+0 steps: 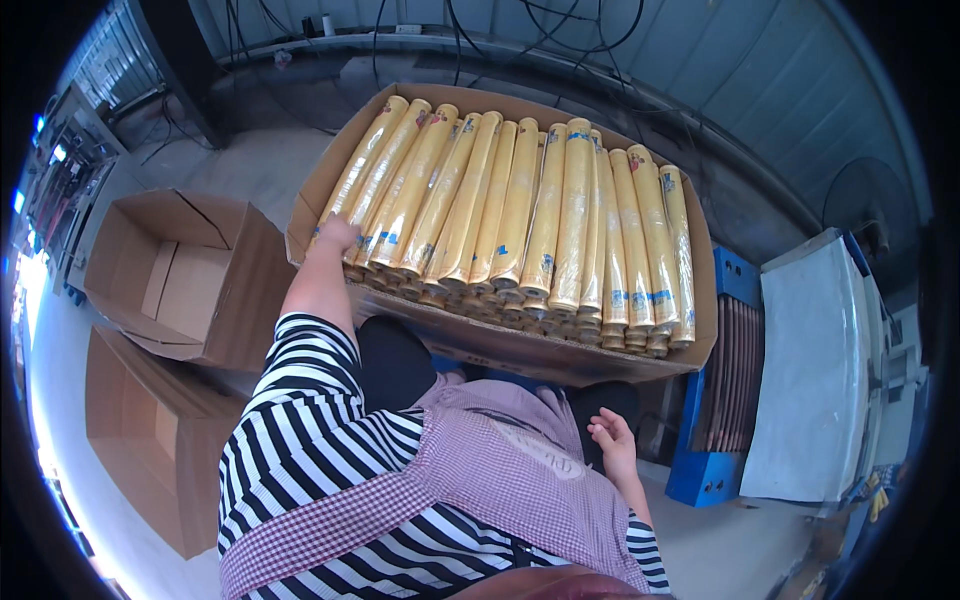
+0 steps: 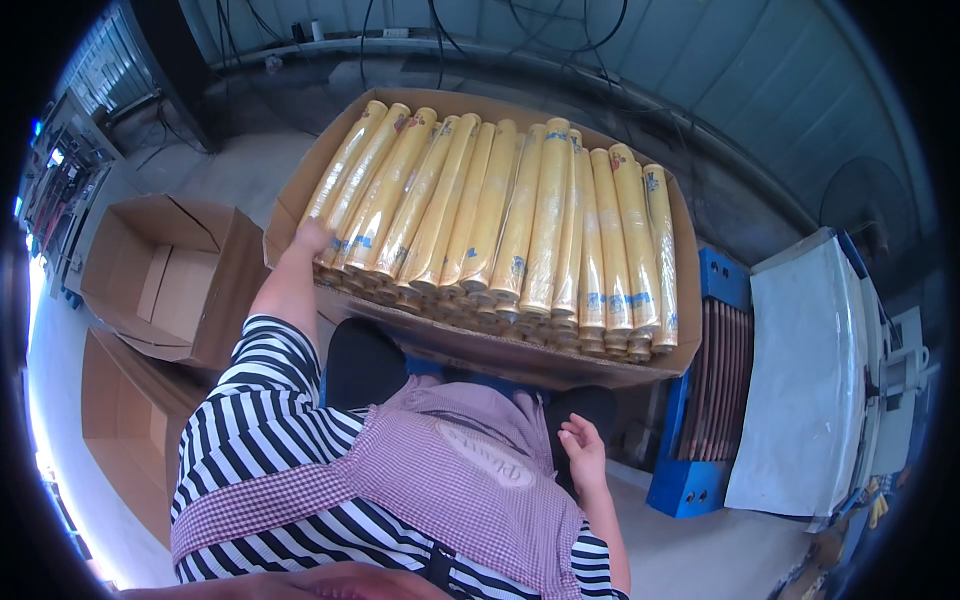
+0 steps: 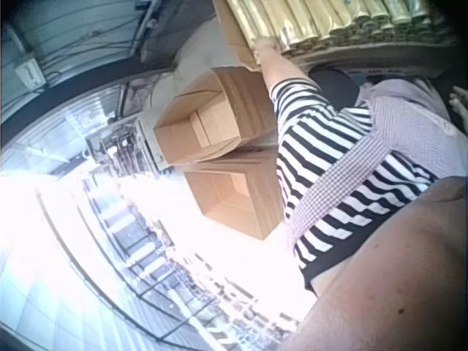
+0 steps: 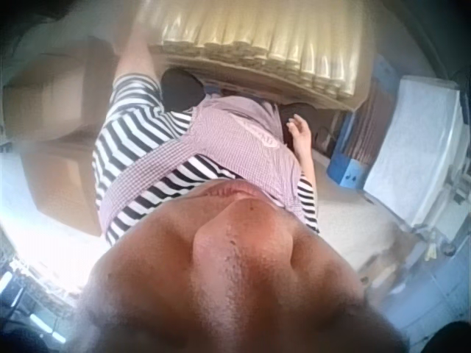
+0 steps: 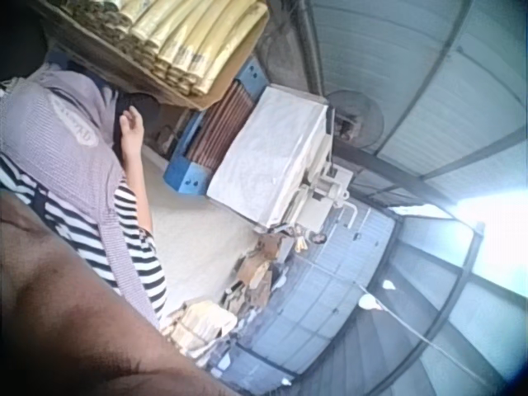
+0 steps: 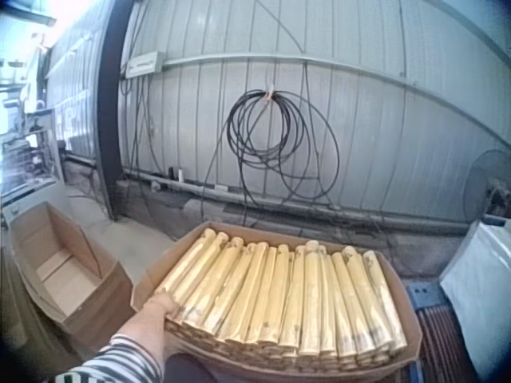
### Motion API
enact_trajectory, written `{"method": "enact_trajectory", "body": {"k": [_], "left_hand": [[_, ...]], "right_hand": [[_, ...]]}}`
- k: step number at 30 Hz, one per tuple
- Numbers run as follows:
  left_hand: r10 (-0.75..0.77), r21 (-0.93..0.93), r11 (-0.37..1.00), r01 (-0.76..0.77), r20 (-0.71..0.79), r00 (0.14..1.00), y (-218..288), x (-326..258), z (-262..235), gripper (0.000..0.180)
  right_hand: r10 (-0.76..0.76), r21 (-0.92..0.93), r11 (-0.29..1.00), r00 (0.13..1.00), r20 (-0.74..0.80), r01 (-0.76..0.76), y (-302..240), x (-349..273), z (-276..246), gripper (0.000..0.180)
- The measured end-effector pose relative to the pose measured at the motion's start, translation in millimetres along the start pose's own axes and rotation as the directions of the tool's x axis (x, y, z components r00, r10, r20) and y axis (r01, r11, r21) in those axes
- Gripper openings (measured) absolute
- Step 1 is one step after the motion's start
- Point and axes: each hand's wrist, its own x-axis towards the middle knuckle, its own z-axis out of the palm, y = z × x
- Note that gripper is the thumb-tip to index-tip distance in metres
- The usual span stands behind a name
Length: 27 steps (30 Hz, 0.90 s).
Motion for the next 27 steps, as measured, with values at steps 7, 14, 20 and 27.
{"method": "enact_trajectory", "body": {"k": [7, 14, 20, 27], "left_hand": [[-0.081, -0.387, 0.921, 0.052, -0.06, 0.995, -89.5, 19.4, -18.5, 0.057], [0.393, -0.71, 0.679, -0.184, 0.14, 0.909, 65.9, -97.4, -13.8, 0.055], [0.595, -0.01, 0.799, -0.601, 0.155, 0.789, 173.6, -255.9, -6.2, 0.04], [0.576, 0.044, 0.811, -0.584, 0.116, 0.809, 162.7, -258.4, 0.2, 0.036]], "right_hand": [[0.122, 0.503, 0.864, 0.955, -0.272, 0.033, 7.5, 20.6, -34.7, 0.036], [0.31, 0.72, 0.638, 0.765, -0.565, 0.273, 31.3, 16.0, -88.1, 0.035], [0.295, 0.739, 0.652, 0.842, -0.452, 0.168, 40.0, 27.4, -75.2, 0.029], [0.155, 0.527, 0.84, 0.873, -0.462, 0.13, 42.9, 33.6, -36.4, 0.026]]}}
